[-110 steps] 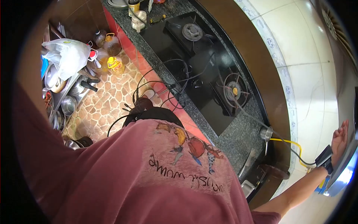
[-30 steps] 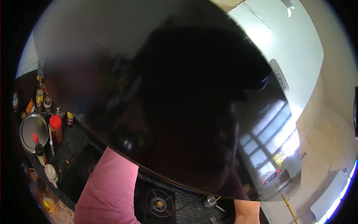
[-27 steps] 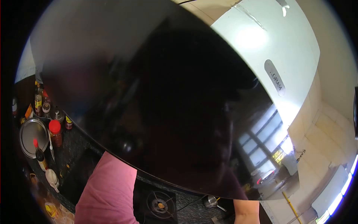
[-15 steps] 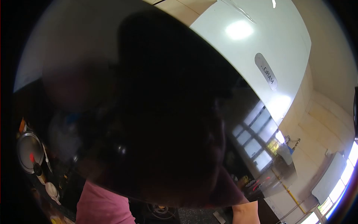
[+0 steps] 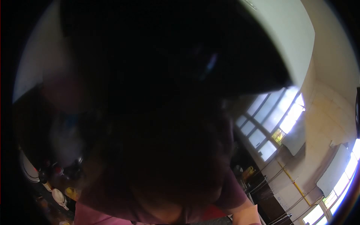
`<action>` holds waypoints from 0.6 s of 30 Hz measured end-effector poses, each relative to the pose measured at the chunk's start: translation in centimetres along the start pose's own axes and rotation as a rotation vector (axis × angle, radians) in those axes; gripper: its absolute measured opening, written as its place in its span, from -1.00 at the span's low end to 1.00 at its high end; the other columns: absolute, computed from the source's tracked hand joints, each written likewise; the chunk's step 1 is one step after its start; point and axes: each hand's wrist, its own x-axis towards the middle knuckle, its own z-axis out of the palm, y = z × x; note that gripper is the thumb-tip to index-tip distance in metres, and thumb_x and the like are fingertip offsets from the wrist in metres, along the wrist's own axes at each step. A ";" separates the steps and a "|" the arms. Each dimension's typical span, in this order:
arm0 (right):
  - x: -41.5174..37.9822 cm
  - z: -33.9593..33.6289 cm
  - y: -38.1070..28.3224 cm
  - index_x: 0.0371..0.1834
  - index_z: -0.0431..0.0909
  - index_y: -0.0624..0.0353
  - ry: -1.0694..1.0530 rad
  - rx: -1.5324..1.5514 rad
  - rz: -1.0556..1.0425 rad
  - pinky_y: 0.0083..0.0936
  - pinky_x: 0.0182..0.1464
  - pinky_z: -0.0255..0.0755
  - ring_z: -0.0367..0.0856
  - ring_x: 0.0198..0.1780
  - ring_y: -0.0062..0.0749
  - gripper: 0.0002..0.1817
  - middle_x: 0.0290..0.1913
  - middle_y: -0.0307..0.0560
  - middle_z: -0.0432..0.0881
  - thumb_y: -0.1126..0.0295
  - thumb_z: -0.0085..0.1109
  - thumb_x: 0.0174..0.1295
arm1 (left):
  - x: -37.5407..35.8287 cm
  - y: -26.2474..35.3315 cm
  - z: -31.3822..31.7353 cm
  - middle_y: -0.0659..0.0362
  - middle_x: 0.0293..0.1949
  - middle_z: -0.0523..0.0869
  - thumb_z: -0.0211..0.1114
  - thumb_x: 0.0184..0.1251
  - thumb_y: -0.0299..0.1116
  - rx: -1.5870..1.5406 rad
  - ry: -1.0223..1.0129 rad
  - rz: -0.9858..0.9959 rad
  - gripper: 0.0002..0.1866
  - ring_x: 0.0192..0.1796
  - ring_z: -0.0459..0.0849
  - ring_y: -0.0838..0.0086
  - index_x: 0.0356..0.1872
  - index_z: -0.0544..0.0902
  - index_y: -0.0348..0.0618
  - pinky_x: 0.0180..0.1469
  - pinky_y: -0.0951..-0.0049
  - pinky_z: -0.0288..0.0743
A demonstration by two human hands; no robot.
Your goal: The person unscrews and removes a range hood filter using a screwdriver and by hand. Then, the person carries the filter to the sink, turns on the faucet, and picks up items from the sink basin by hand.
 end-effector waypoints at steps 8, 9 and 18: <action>1.0 2.8 1.0 0.19 0.31 0.25 -0.041 0.123 -0.013 -0.18 0.04 0.41 0.48 0.03 -0.15 -0.30 0.15 0.11 0.44 -0.16 -0.09 0.23 | -6.3 -1.1 -5.6 0.04 -0.18 0.67 0.10 0.31 -0.37 -0.167 -0.010 -0.049 -0.74 -0.17 0.65 0.39 -0.09 0.60 -0.28 -0.10 0.47 0.54; 1.1 3.3 1.1 0.19 0.31 0.25 -0.050 0.140 -0.019 -0.17 0.04 0.40 0.48 0.04 -0.14 -0.30 0.15 0.11 0.43 -0.16 -0.09 0.22 | -7.4 -1.2 -6.3 0.04 -0.18 0.67 0.10 0.31 -0.37 -0.195 -0.014 -0.056 -0.74 -0.17 0.65 0.39 -0.09 0.60 -0.28 -0.10 0.48 0.54; -4.7 5.6 4.8 0.22 0.29 0.25 -0.062 0.393 -0.001 -0.15 0.08 0.38 0.47 0.07 -0.12 -0.25 0.17 0.12 0.42 -0.21 -0.10 0.21 | -20.0 -1.4 -11.4 0.06 -0.19 0.68 0.10 0.31 -0.37 -0.470 -0.099 -0.122 -0.74 -0.18 0.65 0.42 -0.09 0.60 -0.29 -0.11 0.49 0.54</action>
